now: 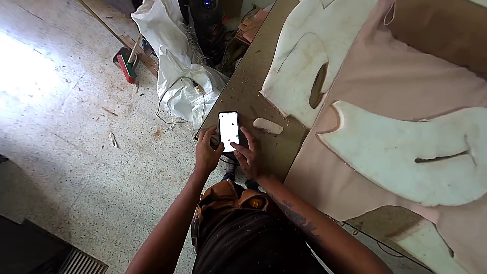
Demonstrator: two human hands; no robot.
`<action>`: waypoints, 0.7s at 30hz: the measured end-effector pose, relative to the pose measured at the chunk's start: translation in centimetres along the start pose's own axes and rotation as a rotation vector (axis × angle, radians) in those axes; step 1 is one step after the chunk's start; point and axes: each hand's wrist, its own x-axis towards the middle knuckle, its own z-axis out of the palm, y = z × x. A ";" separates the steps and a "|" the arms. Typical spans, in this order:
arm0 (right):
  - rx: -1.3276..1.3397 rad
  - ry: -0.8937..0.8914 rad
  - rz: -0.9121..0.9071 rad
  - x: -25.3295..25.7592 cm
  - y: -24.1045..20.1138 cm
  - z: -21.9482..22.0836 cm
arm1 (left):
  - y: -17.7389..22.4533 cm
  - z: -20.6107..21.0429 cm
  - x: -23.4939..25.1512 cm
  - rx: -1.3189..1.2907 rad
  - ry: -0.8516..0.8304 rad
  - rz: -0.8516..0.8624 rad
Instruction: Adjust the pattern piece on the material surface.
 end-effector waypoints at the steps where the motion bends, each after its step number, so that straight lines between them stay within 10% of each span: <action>1: -0.042 -0.010 0.019 0.1 -0.1 0.1 | 0.0 0.0 0.0 -0.009 -0.006 0.003; 21: -0.182 -0.012 0.097 0.8 -0.4 0.8 | -0.2 -0.2 -0.1 -0.087 -0.017 0.016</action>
